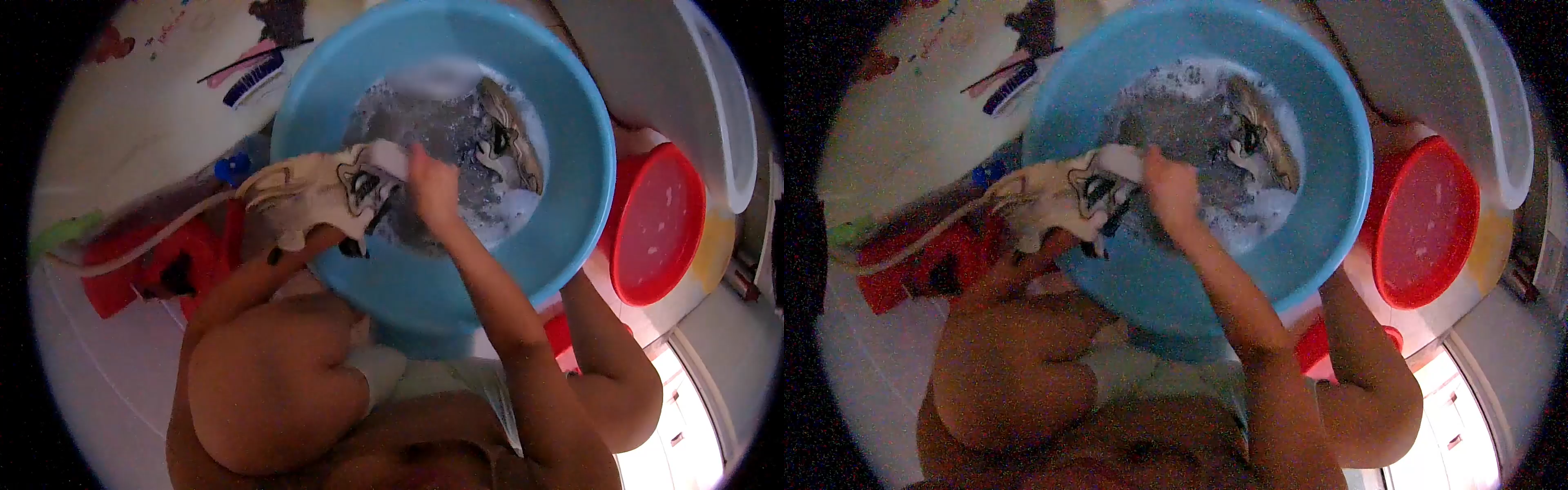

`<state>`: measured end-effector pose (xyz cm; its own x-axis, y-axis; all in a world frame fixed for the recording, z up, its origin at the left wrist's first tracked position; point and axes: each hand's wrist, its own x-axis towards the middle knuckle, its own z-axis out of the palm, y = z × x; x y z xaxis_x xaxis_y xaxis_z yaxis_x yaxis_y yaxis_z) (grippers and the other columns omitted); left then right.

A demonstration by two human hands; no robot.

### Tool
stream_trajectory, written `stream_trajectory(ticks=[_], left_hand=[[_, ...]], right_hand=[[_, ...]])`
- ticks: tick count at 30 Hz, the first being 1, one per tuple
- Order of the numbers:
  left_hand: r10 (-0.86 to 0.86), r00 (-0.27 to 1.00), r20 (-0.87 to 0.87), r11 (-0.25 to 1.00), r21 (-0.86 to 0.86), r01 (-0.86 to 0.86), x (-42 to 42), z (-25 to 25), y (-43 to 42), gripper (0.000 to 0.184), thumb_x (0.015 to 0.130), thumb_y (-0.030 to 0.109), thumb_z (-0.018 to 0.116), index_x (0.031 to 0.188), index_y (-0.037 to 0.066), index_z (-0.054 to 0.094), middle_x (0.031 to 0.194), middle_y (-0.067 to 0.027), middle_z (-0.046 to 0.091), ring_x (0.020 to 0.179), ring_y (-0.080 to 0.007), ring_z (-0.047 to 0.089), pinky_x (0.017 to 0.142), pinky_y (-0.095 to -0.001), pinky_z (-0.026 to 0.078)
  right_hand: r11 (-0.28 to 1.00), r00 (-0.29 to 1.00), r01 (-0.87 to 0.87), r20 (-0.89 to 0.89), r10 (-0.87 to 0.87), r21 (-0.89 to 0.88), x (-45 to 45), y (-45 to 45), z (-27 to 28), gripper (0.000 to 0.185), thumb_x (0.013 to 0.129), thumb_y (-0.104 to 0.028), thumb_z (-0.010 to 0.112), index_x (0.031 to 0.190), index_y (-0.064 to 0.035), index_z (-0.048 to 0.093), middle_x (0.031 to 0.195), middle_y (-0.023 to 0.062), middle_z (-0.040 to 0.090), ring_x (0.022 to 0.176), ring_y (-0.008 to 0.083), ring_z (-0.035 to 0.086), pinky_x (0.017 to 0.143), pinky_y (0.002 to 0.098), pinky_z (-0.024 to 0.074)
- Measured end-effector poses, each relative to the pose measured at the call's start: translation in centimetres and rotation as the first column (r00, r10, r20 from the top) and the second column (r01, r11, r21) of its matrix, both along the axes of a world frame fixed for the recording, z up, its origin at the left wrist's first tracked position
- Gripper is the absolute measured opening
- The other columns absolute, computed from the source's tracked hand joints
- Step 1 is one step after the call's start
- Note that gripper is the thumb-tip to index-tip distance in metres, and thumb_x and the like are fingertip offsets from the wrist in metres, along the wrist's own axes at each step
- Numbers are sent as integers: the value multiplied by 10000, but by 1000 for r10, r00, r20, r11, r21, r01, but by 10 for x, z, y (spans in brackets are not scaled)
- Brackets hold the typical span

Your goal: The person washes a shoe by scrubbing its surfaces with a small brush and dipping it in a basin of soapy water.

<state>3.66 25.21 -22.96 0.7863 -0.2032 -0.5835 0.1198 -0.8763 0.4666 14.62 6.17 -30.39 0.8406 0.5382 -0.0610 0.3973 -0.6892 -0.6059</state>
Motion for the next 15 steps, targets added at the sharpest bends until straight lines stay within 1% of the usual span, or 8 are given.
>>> stream_trajectory(ticks=[1, 2, 4, 6, 7, 10, 13, 15], left_hand=[[6, 1000, -6, 1000, -2, -6, -1, 0, -2, 448, 815, 370, 573, 1160, 85, 597, 1153, -179, 598, 1037, -347, 560, 914, -431, 438], [6, 1000, -5, 1000, -2, -6, -2, -1, -3, 447, 815, 369, 573, 1159, 85, 598, 1151, -179, 598, 1036, -347, 561, 913, -430, 438], [4, 1000, 2, 1000, -3, -4, -2, -1, -2, 443, 816, 367, 572, 1156, 83, 598, 1149, -179, 599, 1034, -346, 562, 911, -430, 439], [6, 1000, 3, 1000, -2, -6, -2, -1, -2, 440, 817, 365, 572, 1153, 82, 599, 1146, -179, 599, 1031, -346, 563, 909, -430, 440], [5, 1000, 0, 1000, -4, -5, -1, 0, -1, 438, 817, 363, 571, 1151, 82, 599, 1145, -180, 600, 1030, -346, 564, 908, -430, 440], [14, 1000, -8, 1000, -4, -14, -2, 0, -2, 433, 818, 360, 571, 1147, 80, 600, 1141, -180, 601, 1027, -345, 565, 906, -430, 441], [17, 1000, -15, 1000, -5, -17, -3, -1, -1, 427, 820, 356, 570, 1142, 78, 601, 1137, -180, 602, 1024, -344, 567, 903, -429, 443], [15, 1000, -8, 1000, -4, -15, -3, -1, 0, 424, 820, 354, 570, 1139, 77, 602, 1135, -181, 602, 1022, -343, 568, 901, -429, 443]], right_hand=[[998, 997, -58, 53, 58, 5, -2, 12, 17, 280, 946, -194, 465, 1073, 42, 547, 692, 208, 626, 597, 390, 627, 541, 465, 492], [997, 996, 31, -91, -24, 77, -2, 12, 5, 285, 946, -175, 458, 1110, 44, 539, 685, 192, 632, 607, 390, 632, 529, 455, 493], [984, 960, 175, -219, -173, -8, -14, -20, -43, 300, 947, -215, 463, 1069, 38, 569, 689, 197, 633, 624, 399, 631, 557, 481, 496], [951, 922, 203, -282, -266, -233, -22, -55, -71, 334, 947, -282, 465, 1011, 9, 615, 702, 210, 637, 651, 412, 633, 603, 520, 495], [899, 914, 159, -283, -291, -408, -28, -70, -76, 362, 946, -330, 465, 975, -17, 645, 713, 220, 641, 669, 421, 636, 634, 546, 492], [823, 867, 302, -220, -447, -481, -28, -115, -106, 417, 933, -414, 466, 890, -74, 703, 756, 242, 655, 728, 428, 652, 700, 569, 494], [807, 928, 298, -42, -370, -510, -24, -142, -142, 401, 930, -385, 478, 855, -74, 720, 784, 252, 663, 761, 441, 652, 709, 550, 501], [800, 844, 432, -127, -522, -416, -8, -97, -116, 396, 927, -348, 487, 829, -36, 710, 778, 252, 663, 760, 439, 652, 709, 529, 504]])
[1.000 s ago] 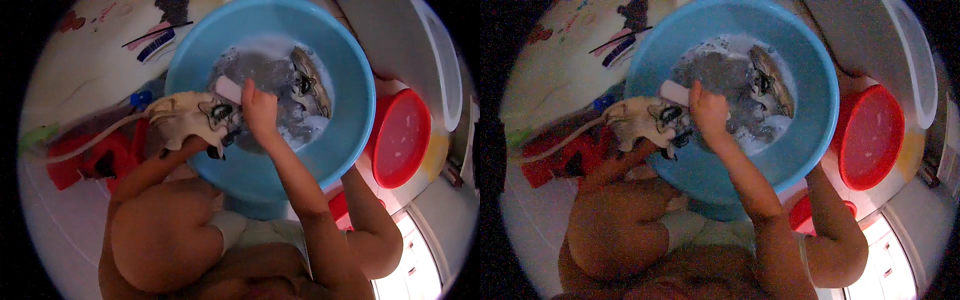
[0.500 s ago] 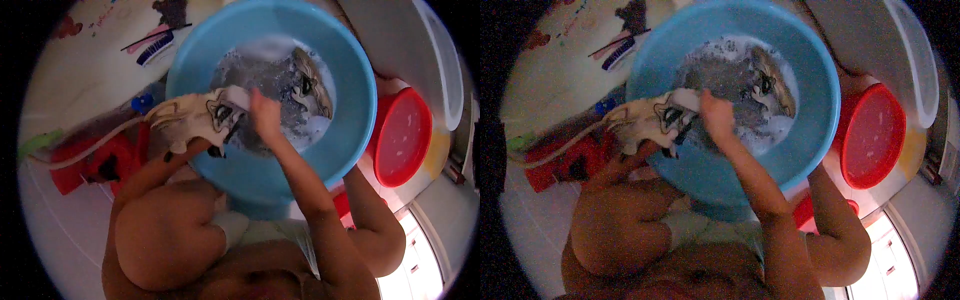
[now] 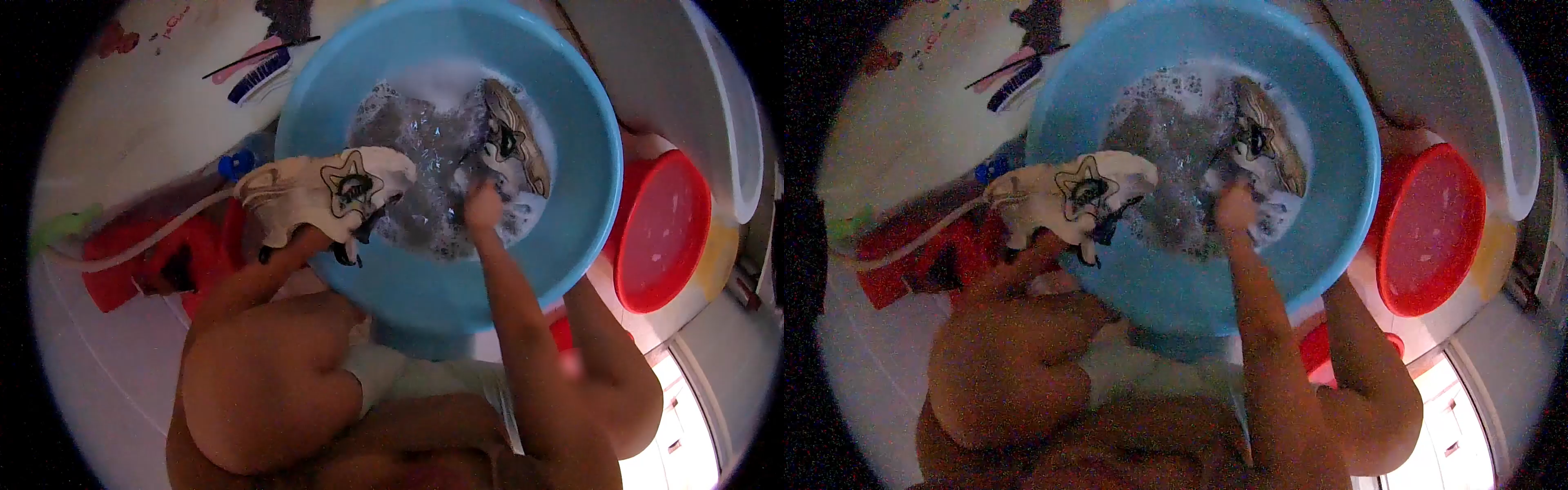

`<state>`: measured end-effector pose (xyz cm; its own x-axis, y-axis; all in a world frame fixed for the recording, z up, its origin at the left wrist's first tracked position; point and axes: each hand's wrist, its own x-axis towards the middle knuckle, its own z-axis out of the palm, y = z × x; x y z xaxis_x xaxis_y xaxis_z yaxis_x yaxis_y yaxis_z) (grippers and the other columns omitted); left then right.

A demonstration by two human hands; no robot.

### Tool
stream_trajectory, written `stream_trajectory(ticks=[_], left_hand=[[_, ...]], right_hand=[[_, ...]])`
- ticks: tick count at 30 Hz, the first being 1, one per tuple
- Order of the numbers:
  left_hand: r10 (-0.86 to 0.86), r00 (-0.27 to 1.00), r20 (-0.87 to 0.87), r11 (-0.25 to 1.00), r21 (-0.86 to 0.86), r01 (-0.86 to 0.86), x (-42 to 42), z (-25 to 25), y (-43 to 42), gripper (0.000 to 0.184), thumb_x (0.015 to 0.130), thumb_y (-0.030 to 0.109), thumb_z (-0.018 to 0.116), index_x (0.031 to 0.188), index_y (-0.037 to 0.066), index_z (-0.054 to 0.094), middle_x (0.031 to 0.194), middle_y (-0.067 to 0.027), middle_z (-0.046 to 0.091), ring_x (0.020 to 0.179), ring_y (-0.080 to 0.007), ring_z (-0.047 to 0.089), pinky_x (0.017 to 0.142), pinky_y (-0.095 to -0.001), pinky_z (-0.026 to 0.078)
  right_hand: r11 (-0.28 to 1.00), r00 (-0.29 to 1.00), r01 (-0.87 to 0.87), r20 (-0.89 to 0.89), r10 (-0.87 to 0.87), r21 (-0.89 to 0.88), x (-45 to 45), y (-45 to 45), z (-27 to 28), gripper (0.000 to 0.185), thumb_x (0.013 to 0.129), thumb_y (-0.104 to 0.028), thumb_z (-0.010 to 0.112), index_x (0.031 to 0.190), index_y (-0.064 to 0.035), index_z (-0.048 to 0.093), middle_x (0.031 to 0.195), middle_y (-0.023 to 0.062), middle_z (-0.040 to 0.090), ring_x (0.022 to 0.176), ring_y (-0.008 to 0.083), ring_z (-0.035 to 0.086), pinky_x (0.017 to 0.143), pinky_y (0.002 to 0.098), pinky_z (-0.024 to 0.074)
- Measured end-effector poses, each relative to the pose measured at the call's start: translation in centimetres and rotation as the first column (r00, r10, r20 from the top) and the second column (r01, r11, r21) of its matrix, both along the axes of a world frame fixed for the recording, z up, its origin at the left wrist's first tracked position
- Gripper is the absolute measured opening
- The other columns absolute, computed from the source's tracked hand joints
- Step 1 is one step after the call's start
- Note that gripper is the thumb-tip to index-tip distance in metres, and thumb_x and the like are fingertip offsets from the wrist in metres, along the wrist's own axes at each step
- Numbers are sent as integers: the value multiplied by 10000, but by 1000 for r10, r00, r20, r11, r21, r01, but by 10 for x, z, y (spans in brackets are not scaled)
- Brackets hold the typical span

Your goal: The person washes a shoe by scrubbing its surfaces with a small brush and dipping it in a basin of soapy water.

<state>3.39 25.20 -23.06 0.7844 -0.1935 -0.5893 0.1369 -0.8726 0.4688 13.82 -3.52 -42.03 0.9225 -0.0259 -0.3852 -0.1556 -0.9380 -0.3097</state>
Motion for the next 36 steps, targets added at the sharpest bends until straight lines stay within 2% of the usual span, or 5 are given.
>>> stream_trajectory(ticks=[6, 12, 14, 33, 36], left_hand=[[18, 1000, -25, 1000, 6, -18, -3, 1, 0, 414, 823, 347, 568, 1130, 73, 604, 1127, -181, 604, 1016, -342, 571, 895, -428, 446], [18, 999, -31, 1000, -1, -18, -1, -1, 7, 403, 825, 340, 567, 1122, 69, 606, 1120, -182, 606, 1010, -340, 575, 890, -428, 448], [22, 999, -30, 1000, -3, -22, -1, -1, 8, 400, 826, 337, 566, 1119, 68, 607, 1117, -182, 607, 1007, -340, 576, 888, -428, 449], [16, 1000, -20, 999, -31, -17, 14, -10, 13, 369, 833, 315, 562, 1091, 56, 614, 1093, -185, 613, 988, -335, 586, 870, -426, 457], [14, 999, -36, 999, -29, -15, 4, -5, 11, 364, 834, 311, 561, 1086, 55, 615, 1089, -185, 614, 985, -334, 588, 868, -425, 458]], right_hand=[[782, 976, 215, -146, -160, 585, 10, 96, 48, 411, 941, -362, 529, 810, 6, 656, 758, 211, 655, 726, 372, 660, 667, 455, 507], [609, 904, -321, 427, -32, 725, 1, 110, 134, 330, 960, -251, 544, 795, 23, 624, 562, 165, 519, 524, 189, 497, 521, 364, 414], [635, 971, -186, 238, 3, 750, 8, 135, 176, 315, 957, -245, 546, 801, 15, 633, 570, 150, 538, 515, 182, 497, 519, 370, 428], [812, 997, 26, 42, -62, 582, 4, 94, 130, 390, 980, -329, 457, 956, -17, 689, 787, 231, 651, 701, 396, 635, 657, 418, 494], [970, 978, -200, -39, 207, 136, -28, 28, 41, 366, 953, -332, 489, 912, -29, 692, 782, 229, 656, 731, 416, 637, 679, 464, 508]])
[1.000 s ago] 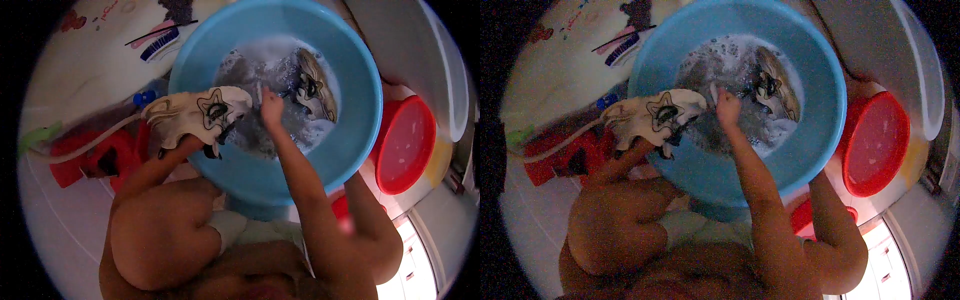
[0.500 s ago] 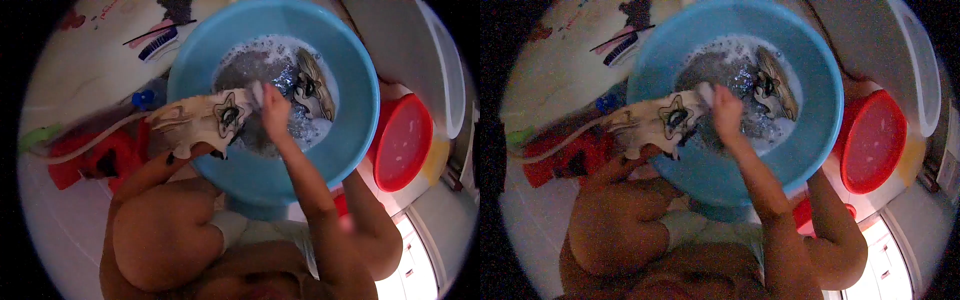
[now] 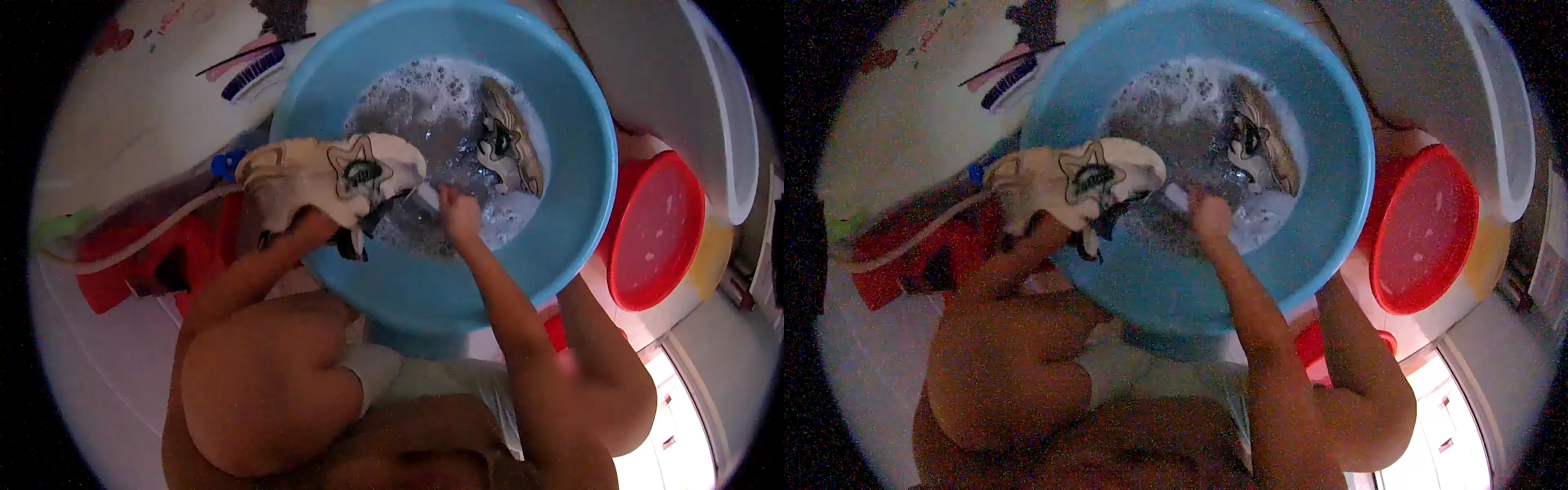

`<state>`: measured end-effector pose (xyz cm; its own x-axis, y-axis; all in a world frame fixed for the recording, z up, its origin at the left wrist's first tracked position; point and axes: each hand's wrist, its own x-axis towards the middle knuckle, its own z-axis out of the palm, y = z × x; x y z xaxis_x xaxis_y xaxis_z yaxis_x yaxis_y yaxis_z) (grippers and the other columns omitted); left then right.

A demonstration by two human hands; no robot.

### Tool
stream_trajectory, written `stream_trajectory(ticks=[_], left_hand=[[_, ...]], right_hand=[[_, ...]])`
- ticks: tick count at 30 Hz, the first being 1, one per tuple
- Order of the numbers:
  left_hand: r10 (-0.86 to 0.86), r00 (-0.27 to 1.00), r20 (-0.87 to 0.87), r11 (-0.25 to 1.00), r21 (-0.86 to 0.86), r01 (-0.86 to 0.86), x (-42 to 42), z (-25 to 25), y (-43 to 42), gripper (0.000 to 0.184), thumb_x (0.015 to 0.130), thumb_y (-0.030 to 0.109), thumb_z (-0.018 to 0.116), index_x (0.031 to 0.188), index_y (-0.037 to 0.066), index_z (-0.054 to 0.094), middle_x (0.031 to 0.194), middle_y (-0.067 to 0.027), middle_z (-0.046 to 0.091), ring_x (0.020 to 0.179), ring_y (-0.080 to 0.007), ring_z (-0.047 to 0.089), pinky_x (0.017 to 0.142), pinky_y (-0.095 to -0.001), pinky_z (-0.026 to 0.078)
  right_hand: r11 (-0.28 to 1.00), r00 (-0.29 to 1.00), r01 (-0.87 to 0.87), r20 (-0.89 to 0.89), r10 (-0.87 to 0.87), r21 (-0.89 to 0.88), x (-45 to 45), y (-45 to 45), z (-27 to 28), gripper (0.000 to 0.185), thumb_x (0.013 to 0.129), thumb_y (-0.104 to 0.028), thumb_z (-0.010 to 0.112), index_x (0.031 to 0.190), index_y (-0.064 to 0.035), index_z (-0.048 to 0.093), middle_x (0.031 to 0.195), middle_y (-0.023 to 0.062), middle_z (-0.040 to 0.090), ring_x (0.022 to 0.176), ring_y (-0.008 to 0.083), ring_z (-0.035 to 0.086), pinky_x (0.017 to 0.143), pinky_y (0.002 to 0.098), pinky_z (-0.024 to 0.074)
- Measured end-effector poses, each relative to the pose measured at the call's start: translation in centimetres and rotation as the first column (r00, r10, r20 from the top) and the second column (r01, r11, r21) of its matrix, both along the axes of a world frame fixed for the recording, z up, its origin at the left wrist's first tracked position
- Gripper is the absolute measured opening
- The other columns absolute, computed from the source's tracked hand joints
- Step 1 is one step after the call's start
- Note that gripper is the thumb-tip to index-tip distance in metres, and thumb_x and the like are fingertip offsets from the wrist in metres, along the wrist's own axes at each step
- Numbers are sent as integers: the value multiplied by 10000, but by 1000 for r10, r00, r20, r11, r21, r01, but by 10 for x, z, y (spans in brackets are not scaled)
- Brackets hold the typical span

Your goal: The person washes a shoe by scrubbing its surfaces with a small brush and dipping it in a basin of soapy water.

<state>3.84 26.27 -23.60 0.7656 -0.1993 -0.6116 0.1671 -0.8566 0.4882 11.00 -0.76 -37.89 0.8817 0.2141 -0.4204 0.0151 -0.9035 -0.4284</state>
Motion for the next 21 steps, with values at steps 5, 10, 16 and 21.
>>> stream_trajectory(ticks=[5, 10, 16, 21], left_hand=[[26, 999, -22, 1000, -13, -26, -7, 2, 0, 356, 836, 306, 560, 1079, 52, 617, 1083, -186, 615, 979, -332, 590, 863, -425, 460], [36, 999, -18, 999, -24, -36, -3, -6, -7, 348, 838, 300, 559, 1071, 48, 618, 1076, -186, 617, 974, -331, 593, 858, -424, 462], [52, 998, -21, 998, -39, -53, 3, -8, -10, 339, 840, 293, 557, 1063, 45, 620, 1069, -187, 619, 968, -330, 596, 853, -423, 465], [52, 998, -18, 997, -49, -53, 7, -9, -5, 331, 842, 287, 556, 1055, 42, 622, 1062, -187, 621, 963, -328, 599, 848, -423, 467]], right_hand=[[970, 973, 233, 23, -232, -69, 13, -55, -42, 370, 922, -370, 520, 942, -37, 681, 845, 241, 662, 768, 426, 639, 720, 511, 503], [921, 954, 277, -192, -230, 273, 30, 12, -46, 406, 958, -368, 462, 1070, -24, 647, 928, 267, 650, 798, 435, 627, 710, 507, 499], [837, 979, 89, 107, -173, 540, 31, 94, 103, 428, 990, -336, 436, 913, 16, 667, 744, 234, 634, 624, 354, 630, 607, 449, 455], [872, 980, -19, 183, -81, 489, 25, 73, 83, 427, 992, -304, 420, 897, 34, 662, 771, 272, 620, 681, 412, 629, 623, 465, 477]])
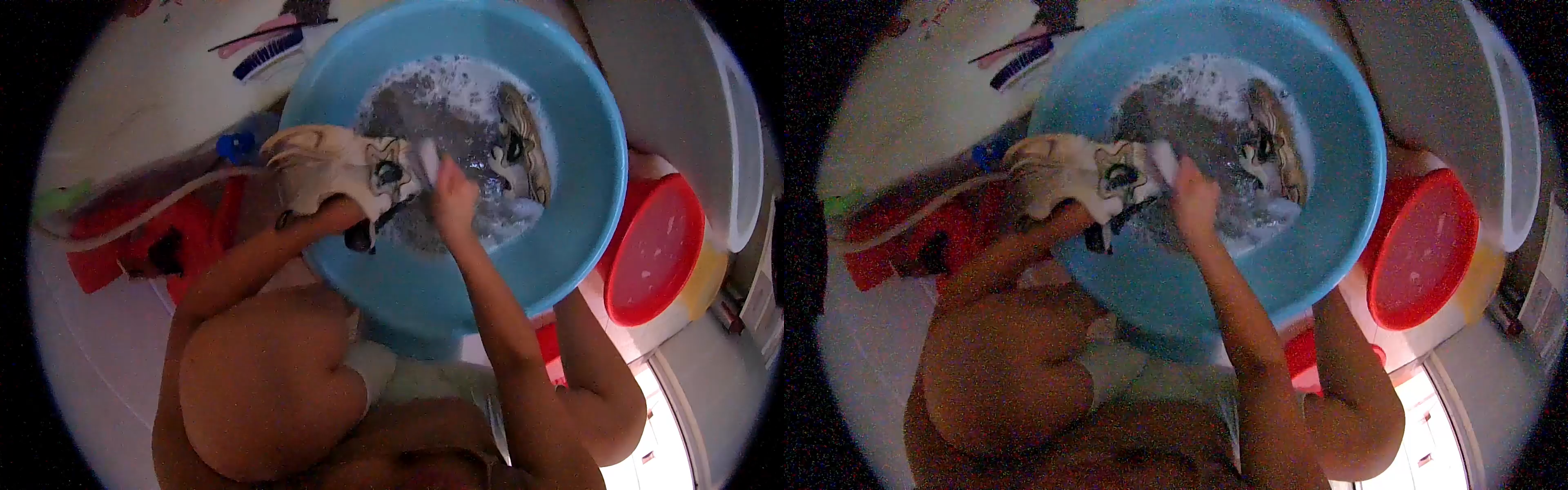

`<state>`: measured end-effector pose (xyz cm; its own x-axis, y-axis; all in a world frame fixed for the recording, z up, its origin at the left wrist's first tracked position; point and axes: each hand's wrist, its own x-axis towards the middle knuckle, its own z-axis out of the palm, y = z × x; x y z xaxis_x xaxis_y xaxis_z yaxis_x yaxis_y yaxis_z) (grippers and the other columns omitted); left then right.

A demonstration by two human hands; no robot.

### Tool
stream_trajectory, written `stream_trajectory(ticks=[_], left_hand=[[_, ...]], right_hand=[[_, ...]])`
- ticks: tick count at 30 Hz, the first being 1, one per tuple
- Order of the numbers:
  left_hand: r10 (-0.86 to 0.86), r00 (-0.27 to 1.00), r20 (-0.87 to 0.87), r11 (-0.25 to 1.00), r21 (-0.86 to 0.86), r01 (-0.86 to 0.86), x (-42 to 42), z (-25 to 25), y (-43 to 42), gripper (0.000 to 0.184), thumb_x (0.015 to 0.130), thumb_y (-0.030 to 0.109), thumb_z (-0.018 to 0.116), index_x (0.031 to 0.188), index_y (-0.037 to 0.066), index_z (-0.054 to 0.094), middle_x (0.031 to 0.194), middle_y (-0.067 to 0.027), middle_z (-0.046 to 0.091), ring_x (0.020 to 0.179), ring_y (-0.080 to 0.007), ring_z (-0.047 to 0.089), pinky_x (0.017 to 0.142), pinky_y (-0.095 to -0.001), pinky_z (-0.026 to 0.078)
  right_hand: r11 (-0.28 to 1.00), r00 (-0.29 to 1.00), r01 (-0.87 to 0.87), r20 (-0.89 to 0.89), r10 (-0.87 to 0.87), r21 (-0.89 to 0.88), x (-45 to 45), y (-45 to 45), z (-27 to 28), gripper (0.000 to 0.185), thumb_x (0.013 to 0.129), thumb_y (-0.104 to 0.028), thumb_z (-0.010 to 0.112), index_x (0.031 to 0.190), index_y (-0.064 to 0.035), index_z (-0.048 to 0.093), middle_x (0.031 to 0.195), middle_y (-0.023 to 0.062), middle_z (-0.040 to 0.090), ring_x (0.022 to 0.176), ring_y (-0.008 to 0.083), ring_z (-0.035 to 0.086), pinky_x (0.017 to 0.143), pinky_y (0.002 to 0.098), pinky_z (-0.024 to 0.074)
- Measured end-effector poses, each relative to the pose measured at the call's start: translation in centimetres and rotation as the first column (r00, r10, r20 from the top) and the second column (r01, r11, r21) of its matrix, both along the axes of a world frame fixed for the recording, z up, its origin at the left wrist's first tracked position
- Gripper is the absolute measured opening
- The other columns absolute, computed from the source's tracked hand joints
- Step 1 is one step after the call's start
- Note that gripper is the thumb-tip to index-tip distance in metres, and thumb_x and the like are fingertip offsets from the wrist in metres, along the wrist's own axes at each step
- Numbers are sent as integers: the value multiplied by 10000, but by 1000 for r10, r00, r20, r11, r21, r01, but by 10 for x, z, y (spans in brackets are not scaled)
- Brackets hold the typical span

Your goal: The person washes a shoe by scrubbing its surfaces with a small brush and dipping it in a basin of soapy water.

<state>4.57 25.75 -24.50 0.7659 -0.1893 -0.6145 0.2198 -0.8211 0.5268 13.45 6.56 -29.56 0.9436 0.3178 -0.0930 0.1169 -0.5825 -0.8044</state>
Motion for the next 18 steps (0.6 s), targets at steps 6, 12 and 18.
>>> stream_trajectory(ticks=[6, 12, 18], left_hand=[[3, 999, -32, 1000, -22, -3, 13, -10, 4, 322, 845, 280, 555, 1046, 38, 624, 1055, -188, 622, 956, -327, 602, 843, -422, 469], [24, 986, -164, 987, -155, -50, 37, -28, 3, 314, 847, 272, 554, 1037, 34, 626, 1047, -189, 624, 950, -325, 606, 837, -422, 472], [74, 992, -104, 890, -442, -113, 62, -52, -16, 258, 856, 234, 570, 919, 0, 657, 838, -138, 654, 857, -231, 615, 806, -347, 458]], right_hand=[[976, 993, 61, -89, -81, -210, -12, -29, -38, 470, 987, -292, 432, 739, 58, 625, 682, 288, 582, 619, 424, 604, 560, 475, 453], [983, 903, 181, -394, -172, -16, 22, -62, -3, 423, 982, -351, 498, 942, 41, 653, 778, 157, 673, 648, 235, 599, 625, 397, 481], [973, 866, 11, -489, 105, 230, 18, -24, 20, 369, 795, -241, 747, 1029, 20, 634, 877, 96, 681, 823, 182, 634, 734, 337, 502]])
